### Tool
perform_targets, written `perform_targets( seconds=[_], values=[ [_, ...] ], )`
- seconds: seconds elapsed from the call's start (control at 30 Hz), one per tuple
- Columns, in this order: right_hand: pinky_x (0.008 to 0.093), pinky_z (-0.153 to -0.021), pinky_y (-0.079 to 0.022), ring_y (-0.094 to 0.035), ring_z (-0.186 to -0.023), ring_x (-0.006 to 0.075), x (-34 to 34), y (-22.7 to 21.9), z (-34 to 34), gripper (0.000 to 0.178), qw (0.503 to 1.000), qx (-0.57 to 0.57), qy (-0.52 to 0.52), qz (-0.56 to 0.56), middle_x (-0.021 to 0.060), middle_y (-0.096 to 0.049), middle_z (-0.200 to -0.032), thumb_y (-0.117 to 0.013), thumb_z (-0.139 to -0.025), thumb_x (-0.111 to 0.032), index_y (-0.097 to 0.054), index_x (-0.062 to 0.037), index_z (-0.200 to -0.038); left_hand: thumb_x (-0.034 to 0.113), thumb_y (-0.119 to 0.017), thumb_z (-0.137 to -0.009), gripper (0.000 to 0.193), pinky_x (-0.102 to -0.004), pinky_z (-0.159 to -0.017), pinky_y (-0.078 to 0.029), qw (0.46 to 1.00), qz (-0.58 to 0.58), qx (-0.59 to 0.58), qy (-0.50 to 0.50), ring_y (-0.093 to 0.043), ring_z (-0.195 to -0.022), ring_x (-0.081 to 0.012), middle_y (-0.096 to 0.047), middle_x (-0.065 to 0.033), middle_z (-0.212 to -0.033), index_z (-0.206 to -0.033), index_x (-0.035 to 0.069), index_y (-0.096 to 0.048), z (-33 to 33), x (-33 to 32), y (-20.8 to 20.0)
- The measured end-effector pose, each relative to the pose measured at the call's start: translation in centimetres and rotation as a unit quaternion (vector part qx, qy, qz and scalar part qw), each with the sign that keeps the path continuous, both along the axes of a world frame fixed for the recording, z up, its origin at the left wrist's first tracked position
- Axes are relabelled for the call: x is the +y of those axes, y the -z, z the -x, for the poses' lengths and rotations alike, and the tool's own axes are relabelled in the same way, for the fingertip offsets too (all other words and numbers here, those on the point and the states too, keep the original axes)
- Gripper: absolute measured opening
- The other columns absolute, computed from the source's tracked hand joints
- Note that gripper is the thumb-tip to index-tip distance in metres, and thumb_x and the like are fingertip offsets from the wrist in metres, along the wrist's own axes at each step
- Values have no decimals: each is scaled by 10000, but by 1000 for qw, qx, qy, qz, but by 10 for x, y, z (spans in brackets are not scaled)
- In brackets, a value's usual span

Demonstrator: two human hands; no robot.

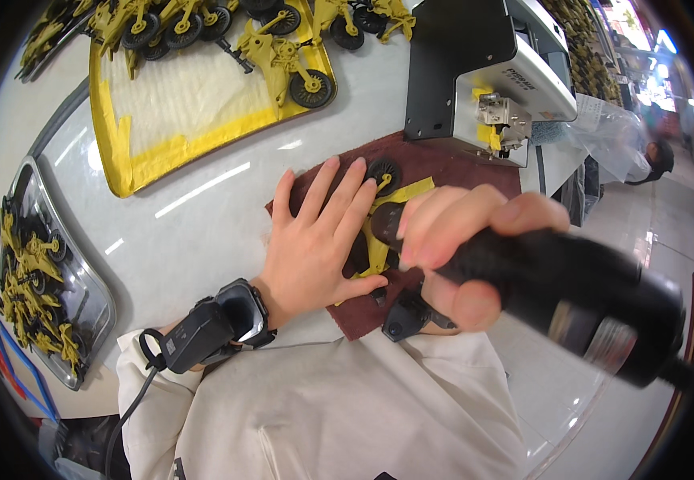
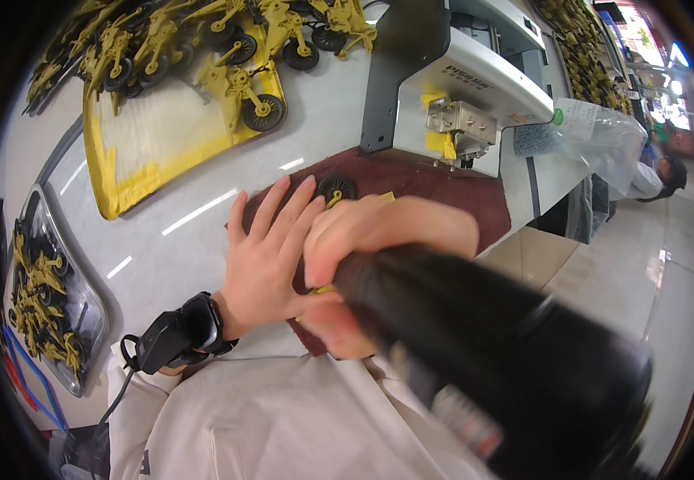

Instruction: The worker uses an electric screwdriver to attach wheels and chassis components to yellow toy motorcycle frames on a production line.

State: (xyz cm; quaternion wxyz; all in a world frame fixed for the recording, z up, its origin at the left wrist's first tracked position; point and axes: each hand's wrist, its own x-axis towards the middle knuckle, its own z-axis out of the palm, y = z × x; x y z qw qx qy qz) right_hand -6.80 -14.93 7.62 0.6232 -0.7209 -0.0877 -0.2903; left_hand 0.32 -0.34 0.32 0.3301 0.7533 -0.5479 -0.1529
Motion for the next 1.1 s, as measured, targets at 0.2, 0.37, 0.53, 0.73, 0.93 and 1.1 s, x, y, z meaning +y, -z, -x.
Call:
perform_targets(
  seconds=[0.2,0.37,0.53,0.73,0.93,1.1],
  values=[
    [326,-538,-442,-526,-535,186,0,-12,10,585,988,-110,104,10,60,-539,-724,-528,-880,-485,-382,-39,-1228,512,-768,-578,992,-627,-1052,-148,999,-33,-12,-2,-281,-1361,-325,-317,-132,-1474,-1370,49,-391,-2,1,4],
    [343,-491,-411,-453,-470,177,-51,-65,19,566,918,-160,362,-9,79,-529,-635,-476,-898,-511,-400,-62,-1235,612,-697,-634,996,-599,-1081,-61,998,-38,-41,3,-276,-1368,-348,-335,-152,-1469,-1373,25,-377,2,-1,-5],
    [369,-606,-411,-481,-539,184,-74,-55,-5,371,890,-46,452,43,63,-535,-643,-502,-904,-385,-508,-65,-1094,609,-702,-632,988,-610,-1077,-70,999,-32,-40,2,-266,-1376,-346,-333,-156,-1469,-1366,27,-388,4,-1,-5],
    [344,-509,-407,-464,-480,176,-20,-42,27,463,969,-93,225,-37,64,-478,-609,-483,-893,-385,-414,-25,-1177,533,-760,-586,965,-616,-1072,-133,999,-11,-32,2,-293,-1358,-332,-337,-137,-1463,-1334,18,-433,4,-2,-5],
    [372,-522,-405,-467,-480,201,7,-26,3,580,963,-30,267,0,74,-505,-662,-457,-927,-475,-306,-37,-1276,546,-756,-581,962,-615,-1067,-147,999,-3,-49,-9,-295,-1352,-333,-346,-129,-1457,-1328,26,-441,3,-1,-4],
    [366,-544,-423,-477,-495,197,-2,-19,-11,536,964,-39,260,-29,75,-512,-675,-487,-934,-420,-308,-25,-1248,550,-753,-579,949,-613,-1065,-149,999,2,-46,-9,-301,-1345,-342,-350,-128,-1454,-1315,30,-457,3,1,-2]
  ],
)
